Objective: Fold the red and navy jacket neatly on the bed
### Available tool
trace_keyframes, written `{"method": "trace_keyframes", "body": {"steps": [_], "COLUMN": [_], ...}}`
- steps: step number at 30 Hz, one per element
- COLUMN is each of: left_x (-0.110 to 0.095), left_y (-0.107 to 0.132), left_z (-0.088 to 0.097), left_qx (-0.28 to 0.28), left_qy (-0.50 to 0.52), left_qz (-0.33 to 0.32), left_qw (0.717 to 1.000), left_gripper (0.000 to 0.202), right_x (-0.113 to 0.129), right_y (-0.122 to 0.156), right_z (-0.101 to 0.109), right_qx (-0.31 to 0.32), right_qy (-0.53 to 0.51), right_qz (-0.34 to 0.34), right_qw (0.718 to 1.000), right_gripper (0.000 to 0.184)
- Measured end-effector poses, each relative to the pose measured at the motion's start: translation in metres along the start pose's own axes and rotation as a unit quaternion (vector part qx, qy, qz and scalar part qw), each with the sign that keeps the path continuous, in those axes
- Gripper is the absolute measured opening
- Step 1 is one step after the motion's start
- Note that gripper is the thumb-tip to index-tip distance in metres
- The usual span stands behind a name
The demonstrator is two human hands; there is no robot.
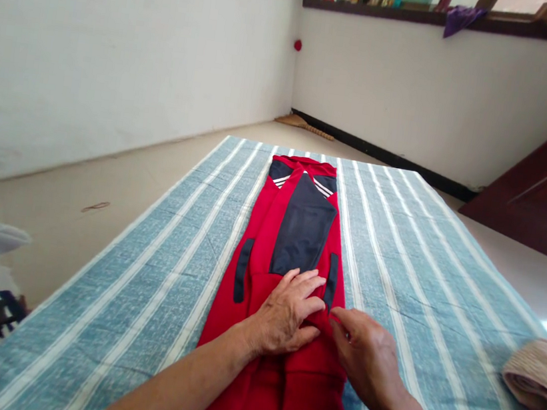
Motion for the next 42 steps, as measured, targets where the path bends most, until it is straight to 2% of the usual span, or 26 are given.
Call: {"method": "trace_keyframes", "body": {"steps": [2,4,13,19,25,29,35,42], "left_x": [0.0,-0.001,0.002,0.003,0.002,0.001,-0.001,-0.005], "left_y": [0.0,0.0,0.0,0.001,0.0,-0.001,-0.003,-0.004], "left_z": [0.0,0.0,0.001,0.001,0.0,-0.001,-0.002,0.0], "left_qx": [-0.002,-0.004,-0.037,-0.056,-0.04,-0.025,-0.024,-0.025], "left_qy": [-0.002,-0.002,0.029,0.03,0.009,-0.003,-0.005,-0.01], "left_qz": [-0.003,-0.007,0.003,-0.003,-0.007,-0.008,-0.01,-0.011], "left_qw": [1.0,1.0,0.999,0.998,0.999,1.0,1.0,1.0], "left_gripper": [0.031,0.03,0.017,0.026,0.034,0.041,0.034,0.028], "right_x": [-0.003,-0.003,-0.003,0.003,0.008,0.007,0.002,0.001], "right_y": [-0.003,-0.005,-0.006,-0.008,-0.012,-0.013,-0.014,-0.021], "right_z": [-0.008,-0.016,-0.026,-0.027,-0.026,-0.026,-0.029,-0.028], "right_qx": [0.06,0.094,0.109,0.122,0.141,0.157,0.212,0.233], "right_qy": [-0.021,-0.022,0.048,0.123,0.15,0.161,0.143,0.091], "right_qz": [-0.025,-0.034,-0.029,-0.012,-0.018,-0.048,-0.121,-0.153], "right_qw": [0.998,0.995,0.993,0.985,0.978,0.973,0.959,0.956], "right_gripper": [0.028,0.028,0.027,0.021,0.024,0.022,0.024,0.023]}}
Point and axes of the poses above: each hand's wrist, its own y-axis away from the middle knuckle, its own z-axis out of the back of the hand, x = y × z, the point moved 7 cm from there along -y, towards the middle knuckle, and after that the axes turned 3 degrees about -z, right-handed, at the moved point
